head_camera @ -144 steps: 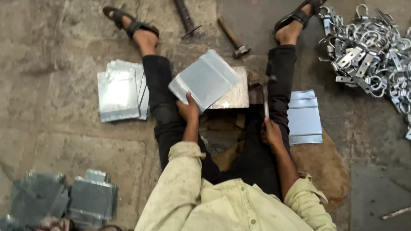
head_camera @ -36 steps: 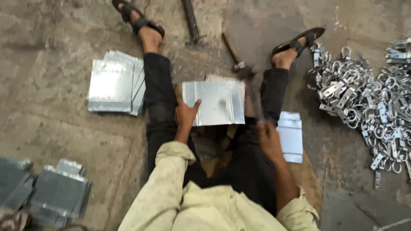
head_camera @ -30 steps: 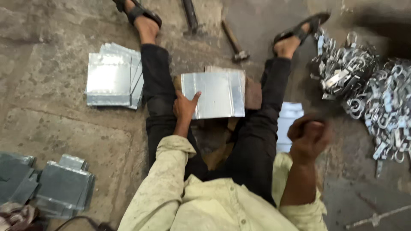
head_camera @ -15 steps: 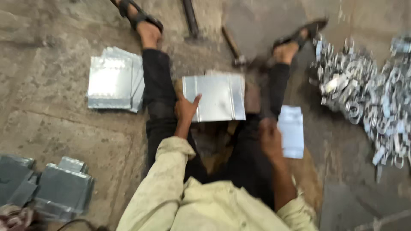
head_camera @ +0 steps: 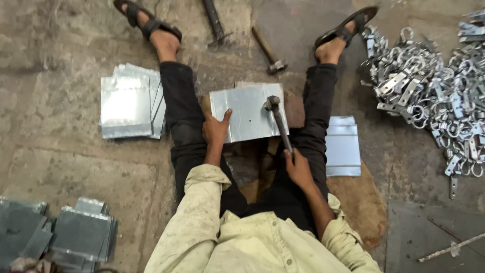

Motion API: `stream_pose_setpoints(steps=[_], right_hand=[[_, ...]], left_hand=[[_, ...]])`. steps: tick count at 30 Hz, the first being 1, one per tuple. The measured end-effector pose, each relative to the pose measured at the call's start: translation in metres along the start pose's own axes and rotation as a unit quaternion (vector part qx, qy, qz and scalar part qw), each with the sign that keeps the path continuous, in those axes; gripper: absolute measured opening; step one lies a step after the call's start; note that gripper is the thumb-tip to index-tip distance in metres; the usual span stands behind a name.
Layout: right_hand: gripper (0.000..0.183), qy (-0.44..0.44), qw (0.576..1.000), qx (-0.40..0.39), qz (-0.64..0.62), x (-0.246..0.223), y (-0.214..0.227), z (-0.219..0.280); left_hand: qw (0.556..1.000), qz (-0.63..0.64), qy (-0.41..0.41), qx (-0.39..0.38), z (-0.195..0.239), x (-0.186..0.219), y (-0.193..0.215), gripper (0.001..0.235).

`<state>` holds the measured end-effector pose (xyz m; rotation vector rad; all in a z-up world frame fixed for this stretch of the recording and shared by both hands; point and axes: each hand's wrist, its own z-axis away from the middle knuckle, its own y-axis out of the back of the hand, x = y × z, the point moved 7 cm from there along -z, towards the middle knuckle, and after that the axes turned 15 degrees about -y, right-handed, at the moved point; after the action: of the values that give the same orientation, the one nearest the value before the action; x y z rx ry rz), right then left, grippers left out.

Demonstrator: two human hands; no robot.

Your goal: The person uses a hammer to strike a metal sheet placed on an anvil while sitting on the floor, handling several similar sheets one by one.

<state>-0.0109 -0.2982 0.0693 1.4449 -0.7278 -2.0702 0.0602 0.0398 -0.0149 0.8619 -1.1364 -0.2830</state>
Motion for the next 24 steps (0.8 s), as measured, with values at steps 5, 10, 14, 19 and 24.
stream_pose_setpoints(steps=[5, 10, 14, 19, 24], right_hand=[[0.032, 0.041, 0.995, 0.032, -0.086, -0.066, 0.078, 0.023], [0.034, 0.174, 0.895, 0.004, -0.411, -0.088, 0.128, 0.054], [0.032, 0.292, 0.89, 0.13, -0.326, -0.048, 0.081, 0.045], [0.04, -0.008, 0.998, 0.058, -0.001, 0.016, 0.009, 0.01], [0.042, 0.033, 0.99, 0.099, -0.092, -0.029, 0.09, 0.027]], left_hand=[[1.0, 0.003, -0.009, 0.016, 0.003, -0.003, -0.002, 0.089], [1.0, -0.001, -0.011, 0.003, -0.003, 0.008, 0.007, 0.086], [0.999, 0.026, -0.006, 0.027, 0.005, 0.011, 0.014, 0.092], [0.999, 0.045, 0.001, 0.026, 0.001, 0.011, 0.011, 0.08], [0.998, 0.032, 0.0, 0.045, -0.007, 0.013, 0.017, 0.092]])
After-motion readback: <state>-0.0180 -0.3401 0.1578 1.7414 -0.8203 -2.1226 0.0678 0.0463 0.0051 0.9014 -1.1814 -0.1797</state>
